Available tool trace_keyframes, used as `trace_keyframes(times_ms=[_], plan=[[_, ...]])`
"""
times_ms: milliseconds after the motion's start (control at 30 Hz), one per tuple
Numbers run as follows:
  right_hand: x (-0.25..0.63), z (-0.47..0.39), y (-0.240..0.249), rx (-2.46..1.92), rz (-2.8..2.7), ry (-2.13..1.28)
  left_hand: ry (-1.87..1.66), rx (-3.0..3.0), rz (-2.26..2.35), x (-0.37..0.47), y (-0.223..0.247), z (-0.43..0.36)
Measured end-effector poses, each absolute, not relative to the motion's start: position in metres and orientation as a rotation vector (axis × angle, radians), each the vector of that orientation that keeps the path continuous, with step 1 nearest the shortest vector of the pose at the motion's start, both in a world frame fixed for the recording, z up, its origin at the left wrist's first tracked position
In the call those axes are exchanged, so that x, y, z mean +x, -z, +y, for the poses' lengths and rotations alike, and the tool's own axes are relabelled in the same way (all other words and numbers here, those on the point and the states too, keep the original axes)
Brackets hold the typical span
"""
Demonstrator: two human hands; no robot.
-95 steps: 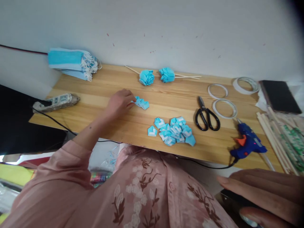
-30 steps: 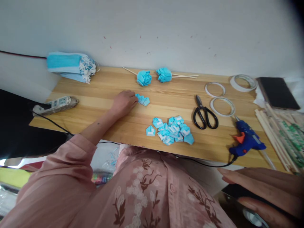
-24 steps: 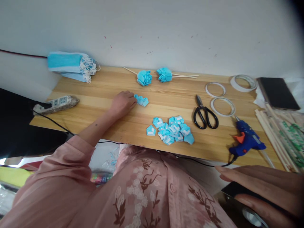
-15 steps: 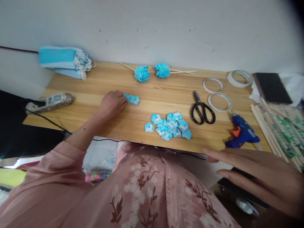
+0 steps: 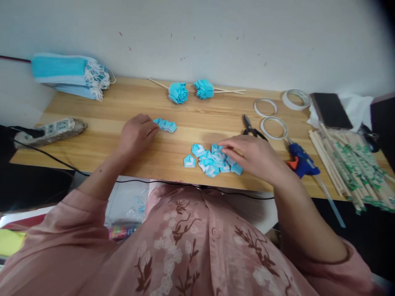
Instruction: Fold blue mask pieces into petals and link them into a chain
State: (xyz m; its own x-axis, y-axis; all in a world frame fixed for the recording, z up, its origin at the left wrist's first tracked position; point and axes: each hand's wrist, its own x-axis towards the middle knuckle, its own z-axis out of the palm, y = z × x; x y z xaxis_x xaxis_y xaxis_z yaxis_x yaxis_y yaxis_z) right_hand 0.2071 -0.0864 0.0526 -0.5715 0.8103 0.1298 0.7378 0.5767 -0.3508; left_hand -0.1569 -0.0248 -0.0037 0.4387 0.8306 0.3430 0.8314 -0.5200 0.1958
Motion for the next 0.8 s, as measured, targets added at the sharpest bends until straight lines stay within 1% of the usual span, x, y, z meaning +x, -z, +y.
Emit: trace_keyframes(times_ms=[200, 400, 567, 667, 800], plan=[[0.164, -0.064, -0.045, -1.286, -2.719, -0.447, 0.797, -2.667, -1.498, -0.143, -0.003, -0.035], [0.142, -0.054, -0.032, -1.297, -2.818, -0.357, 0.953, -2.804, -1.412, -0.117, -0.008, -0.056], [0.149, -0.051, -0.021, -1.205, -2.687, -0.503, 0.974, -3.040, -1.397, -0.099, -0.008, -0.066], [0.155, -0.052, -0.020, -1.232, -2.533, -0.636, 1.137, -3.131, -1.475, -0.092, -0.010, -0.064], [0.157, -0.056, -0.029, -1.344, -2.147, -0.883, 1.379, -3.179, -1.731, -0.080, -0.018, -0.058]])
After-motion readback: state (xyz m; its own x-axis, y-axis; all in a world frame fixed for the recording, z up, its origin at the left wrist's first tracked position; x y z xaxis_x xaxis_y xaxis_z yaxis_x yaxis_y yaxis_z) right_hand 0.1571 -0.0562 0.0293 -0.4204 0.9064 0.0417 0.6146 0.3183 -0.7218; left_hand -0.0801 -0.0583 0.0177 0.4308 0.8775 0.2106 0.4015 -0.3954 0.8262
